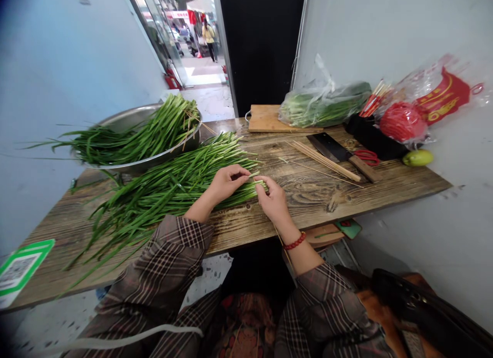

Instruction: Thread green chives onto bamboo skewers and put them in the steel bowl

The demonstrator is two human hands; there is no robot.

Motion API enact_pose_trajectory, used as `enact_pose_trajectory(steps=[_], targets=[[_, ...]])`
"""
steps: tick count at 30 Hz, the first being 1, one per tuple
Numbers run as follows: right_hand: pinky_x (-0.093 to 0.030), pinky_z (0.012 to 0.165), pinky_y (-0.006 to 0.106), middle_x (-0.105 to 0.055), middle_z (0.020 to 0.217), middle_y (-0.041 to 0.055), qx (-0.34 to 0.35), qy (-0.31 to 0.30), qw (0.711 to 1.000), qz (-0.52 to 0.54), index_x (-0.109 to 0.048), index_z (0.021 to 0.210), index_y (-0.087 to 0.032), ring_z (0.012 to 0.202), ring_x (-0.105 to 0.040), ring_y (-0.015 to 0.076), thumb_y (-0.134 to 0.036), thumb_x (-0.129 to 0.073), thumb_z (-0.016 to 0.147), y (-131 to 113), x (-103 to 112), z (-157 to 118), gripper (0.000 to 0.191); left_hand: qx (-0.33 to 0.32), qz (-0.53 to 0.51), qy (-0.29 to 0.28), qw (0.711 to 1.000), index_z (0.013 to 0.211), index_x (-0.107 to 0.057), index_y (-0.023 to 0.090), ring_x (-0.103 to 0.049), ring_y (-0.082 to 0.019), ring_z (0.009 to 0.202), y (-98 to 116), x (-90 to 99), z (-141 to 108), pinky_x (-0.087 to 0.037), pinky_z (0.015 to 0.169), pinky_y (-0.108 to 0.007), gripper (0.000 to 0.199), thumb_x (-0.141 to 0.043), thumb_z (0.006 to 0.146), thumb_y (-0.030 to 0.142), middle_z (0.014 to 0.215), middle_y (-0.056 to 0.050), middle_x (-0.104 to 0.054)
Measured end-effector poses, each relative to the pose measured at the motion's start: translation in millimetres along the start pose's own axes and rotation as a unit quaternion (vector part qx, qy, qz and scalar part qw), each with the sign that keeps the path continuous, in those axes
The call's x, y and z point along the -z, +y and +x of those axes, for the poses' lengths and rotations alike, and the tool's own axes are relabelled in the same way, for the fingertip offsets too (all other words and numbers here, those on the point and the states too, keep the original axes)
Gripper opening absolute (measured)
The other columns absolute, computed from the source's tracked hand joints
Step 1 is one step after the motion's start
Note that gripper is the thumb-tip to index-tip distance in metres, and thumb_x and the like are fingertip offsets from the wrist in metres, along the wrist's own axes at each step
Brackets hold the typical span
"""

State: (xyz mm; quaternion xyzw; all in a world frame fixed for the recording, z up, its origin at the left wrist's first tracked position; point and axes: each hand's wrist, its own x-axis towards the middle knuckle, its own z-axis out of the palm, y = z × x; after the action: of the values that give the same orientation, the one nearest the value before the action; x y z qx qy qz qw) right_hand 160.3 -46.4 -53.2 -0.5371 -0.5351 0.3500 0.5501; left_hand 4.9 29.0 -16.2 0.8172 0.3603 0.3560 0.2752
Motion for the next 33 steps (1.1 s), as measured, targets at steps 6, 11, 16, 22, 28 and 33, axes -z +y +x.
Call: enact_pose_trajectory(steps=[6, 11, 16, 22, 28, 33], targets=[[-0.036, 0.044, 0.022, -0.049, 0.049, -0.0059, 0.000, 0.002, 1.000, 0.005, -0.066, 0.105, -0.018, 0.042, -0.047, 0.0100, -0.038, -0.054, 0.085, -0.9, -0.2, -0.7, 0.030, 0.001, -0.001, -0.003, 1.000, 0.083, -0.072, 0.015, -0.062, -0.015, 0.077, -0.2, -0.2, 0.0, -0.046, 0.073, -0.027, 0.012, -0.060, 0.081, 0.017, 0.081, -0.004, -0.070], [-0.037, 0.044, 0.022, -0.049, 0.049, -0.0062, 0.000, 0.001, 1.000, -0.001, -0.066, 0.104, -0.019, 0.042, -0.048, 0.0102, -0.037, -0.054, 0.086, 0.8, -0.3, 0.1, 0.028, -0.011, -0.013, -0.004, 1.000, 0.082, -0.072, 0.015, -0.061, -0.015, 0.076, -0.7, -0.1, 0.1, -0.046, 0.073, -0.027, 0.012, -0.061, 0.081, 0.017, 0.079, -0.004, -0.068], [-0.038, 0.046, 0.022, -0.049, 0.050, -0.0063, 0.009, 0.004, 1.000, -0.015, -0.065, 0.104, -0.019, 0.043, -0.048, 0.0102, -0.036, -0.053, 0.086, 4.1, -0.3, 1.3, 0.028, -0.024, -0.028, -0.003, 0.999, 0.079, -0.072, 0.015, -0.061, -0.015, 0.076, 0.0, -0.1, -0.1, -0.047, 0.074, -0.027, 0.010, -0.062, 0.081, 0.016, 0.077, -0.004, -0.068], [-0.040, 0.046, 0.023, -0.050, 0.054, -0.0070, 0.008, 0.005, 0.999, -0.032, -0.050, 0.135, -0.019, 0.042, -0.048, 0.0101, -0.034, -0.053, 0.088, 3.2, 1.1, -1.0, 0.050, -0.050, -0.035, 0.001, 0.998, 0.078, -0.071, 0.015, -0.061, -0.014, 0.075, -3.0, -1.0, -0.6, -0.047, 0.073, -0.026, 0.008, -0.064, 0.080, 0.016, 0.076, -0.003, -0.067], [-0.038, 0.045, 0.022, -0.049, 0.053, -0.0076, 0.021, 0.007, 1.000, -0.017, -0.055, 0.126, -0.021, 0.041, -0.047, 0.0094, -0.033, -0.053, 0.089, 0.8, 0.2, -1.7, 0.040, -0.058, -0.039, -0.012, 0.997, 0.078, -0.070, 0.014, -0.061, -0.013, 0.074, -4.5, -6.1, -1.4, -0.047, 0.072, -0.025, 0.009, -0.062, 0.080, 0.012, 0.075, -0.003, -0.066], [-0.039, 0.047, 0.022, -0.050, 0.049, -0.0079, 0.013, 0.020, 0.999, -0.038, -0.056, 0.109, -0.019, 0.042, -0.049, 0.0103, -0.035, -0.053, 0.089, 4.4, -0.2, -1.1, 0.026, -0.059, -0.047, -0.056, 0.996, 0.078, -0.071, 0.013, -0.062, -0.014, 0.075, -0.9, -3.3, -1.9, -0.048, 0.072, -0.024, 0.011, -0.060, 0.081, 0.014, 0.078, -0.004, -0.068]])
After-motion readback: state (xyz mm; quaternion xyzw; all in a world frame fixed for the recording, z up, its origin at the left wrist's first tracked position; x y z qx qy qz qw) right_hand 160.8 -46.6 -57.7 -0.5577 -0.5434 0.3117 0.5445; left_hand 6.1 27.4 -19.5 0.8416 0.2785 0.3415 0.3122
